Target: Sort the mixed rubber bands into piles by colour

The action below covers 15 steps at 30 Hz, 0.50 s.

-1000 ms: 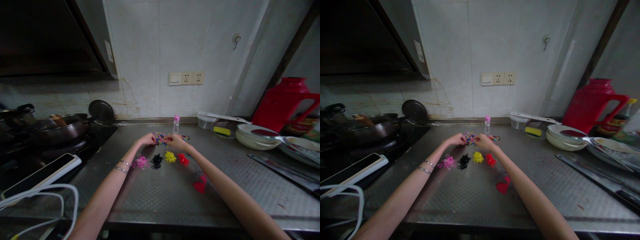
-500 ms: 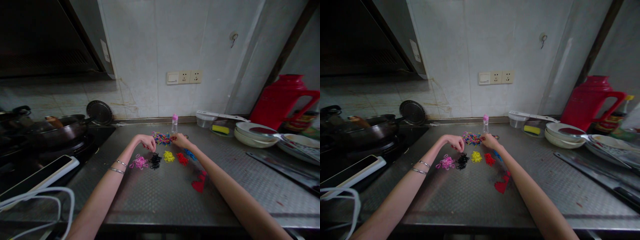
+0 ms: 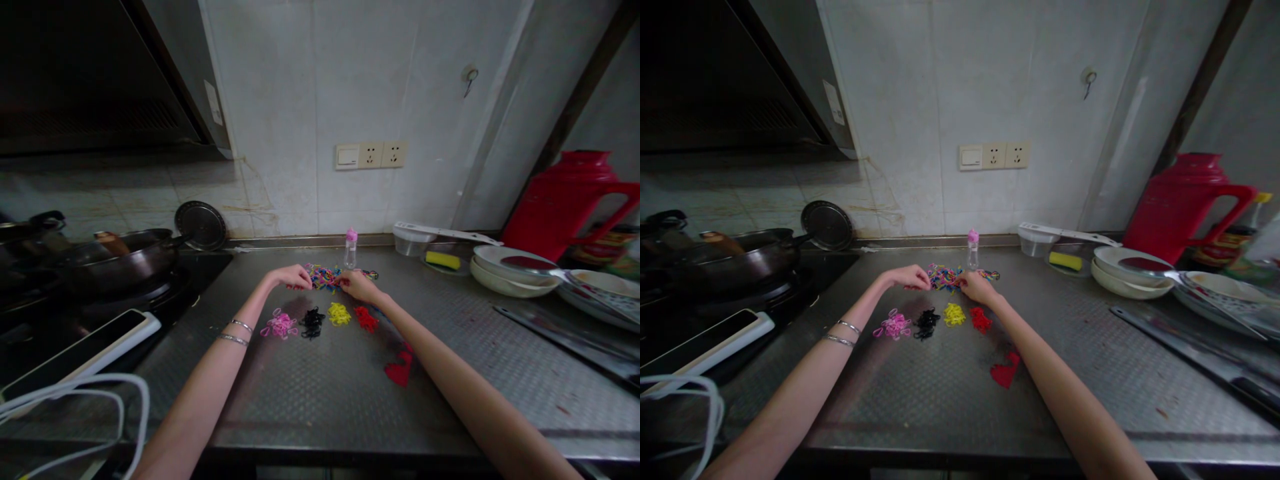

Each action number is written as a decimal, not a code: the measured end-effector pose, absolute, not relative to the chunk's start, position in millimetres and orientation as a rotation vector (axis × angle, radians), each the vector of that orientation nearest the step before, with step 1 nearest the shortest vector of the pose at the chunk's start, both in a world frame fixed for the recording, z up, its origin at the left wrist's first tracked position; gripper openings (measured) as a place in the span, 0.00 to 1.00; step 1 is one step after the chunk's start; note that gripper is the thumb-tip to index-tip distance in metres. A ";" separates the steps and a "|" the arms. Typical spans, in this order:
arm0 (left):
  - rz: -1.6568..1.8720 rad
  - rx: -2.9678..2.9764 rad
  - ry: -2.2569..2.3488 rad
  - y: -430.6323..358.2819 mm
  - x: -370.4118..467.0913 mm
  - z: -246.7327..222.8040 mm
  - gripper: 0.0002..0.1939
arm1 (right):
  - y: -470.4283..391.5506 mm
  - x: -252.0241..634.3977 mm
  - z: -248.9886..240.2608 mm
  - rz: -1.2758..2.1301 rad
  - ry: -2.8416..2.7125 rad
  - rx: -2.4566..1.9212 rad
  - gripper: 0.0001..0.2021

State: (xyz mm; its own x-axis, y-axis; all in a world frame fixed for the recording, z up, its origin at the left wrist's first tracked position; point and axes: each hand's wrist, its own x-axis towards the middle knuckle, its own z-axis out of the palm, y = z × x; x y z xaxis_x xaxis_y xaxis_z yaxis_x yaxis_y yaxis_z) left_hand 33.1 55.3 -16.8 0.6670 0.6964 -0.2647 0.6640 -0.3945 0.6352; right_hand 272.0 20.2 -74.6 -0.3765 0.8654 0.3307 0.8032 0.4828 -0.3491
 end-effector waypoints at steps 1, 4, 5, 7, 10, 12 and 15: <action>0.077 2.144 1.047 55.6 33.0 -17.6 0.17 | 20.3 272.1 -74.9 0.174 -2.262 -1.380 0.16; 0.161 2.148 1.054 56.3 33.2 -19.2 0.15 | 21.0 273.3 -75.9 0.152 -2.241 -1.379 0.16; 0.191 2.150 1.056 56.4 33.1 -19.5 0.14 | 21.3 274.0 -75.9 0.149 -2.229 -1.380 0.16; 0.245 2.150 1.063 56.5 32.8 -19.9 0.13 | 21.9 275.7 -75.0 0.159 -2.211 -1.377 0.17; 0.317 2.141 1.099 57.4 31.7 -20.8 0.13 | 22.9 278.1 -71.3 0.187 -2.170 -1.381 0.17; 0.375 2.134 1.146 59.2 30.9 -22.1 0.14 | 23.1 277.8 -67.7 0.213 -2.128 -1.378 0.17; 0.458 2.131 1.207 63.0 29.6 -25.2 0.15 | 21.2 271.0 -62.2 0.297 -2.092 -1.327 0.18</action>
